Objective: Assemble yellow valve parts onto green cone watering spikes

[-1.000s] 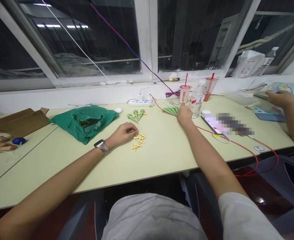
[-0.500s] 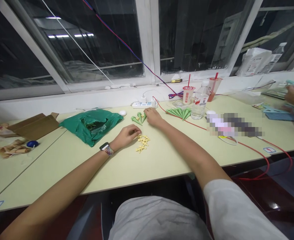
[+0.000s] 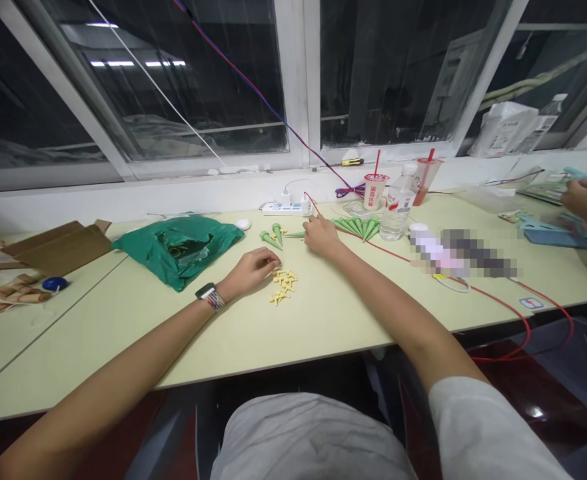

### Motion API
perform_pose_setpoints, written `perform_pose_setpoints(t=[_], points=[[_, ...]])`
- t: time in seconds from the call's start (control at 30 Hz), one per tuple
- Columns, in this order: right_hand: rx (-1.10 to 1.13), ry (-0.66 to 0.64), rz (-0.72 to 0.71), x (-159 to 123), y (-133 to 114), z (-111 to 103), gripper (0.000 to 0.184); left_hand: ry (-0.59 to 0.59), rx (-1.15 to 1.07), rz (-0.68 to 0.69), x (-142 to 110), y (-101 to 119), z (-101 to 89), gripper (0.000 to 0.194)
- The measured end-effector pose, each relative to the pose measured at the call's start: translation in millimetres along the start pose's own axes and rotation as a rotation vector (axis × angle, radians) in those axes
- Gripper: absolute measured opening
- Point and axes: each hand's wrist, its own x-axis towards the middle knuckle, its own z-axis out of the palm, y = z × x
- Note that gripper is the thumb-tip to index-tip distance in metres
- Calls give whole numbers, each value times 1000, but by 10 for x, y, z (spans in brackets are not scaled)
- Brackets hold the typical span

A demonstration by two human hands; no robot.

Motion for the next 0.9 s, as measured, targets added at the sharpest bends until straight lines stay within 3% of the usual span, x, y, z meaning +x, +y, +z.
perform_pose_setpoints(t=[0.23, 0.33, 0.4, 0.5, 0.6, 0.7, 0.9], points=[[53, -24, 19, -278, 61, -33, 33, 24, 19, 36, -8, -27, -5, 24], [103, 33, 28, -349, 33, -30, 27, 144, 16, 101, -36, -3, -19, 20], [184, 162, 11, -400, -17, -54, 23, 254, 24, 156, -57, 39, -28, 17], [297, 416, -106, -470, -147, -127, 22, 298, 77, 236, -76, 117, -30, 24], [315, 545, -333, -503, -315, -193, 25, 241, 134, 270, -80, 170, -14, 25], [382, 576, -434, -518, -453, -196, 27, 269, 119, 252, -77, 191, 13, 18], [802, 539, -446, -564, -519, -71, 35, 405, -58, 148, -64, 200, 58, 19]])
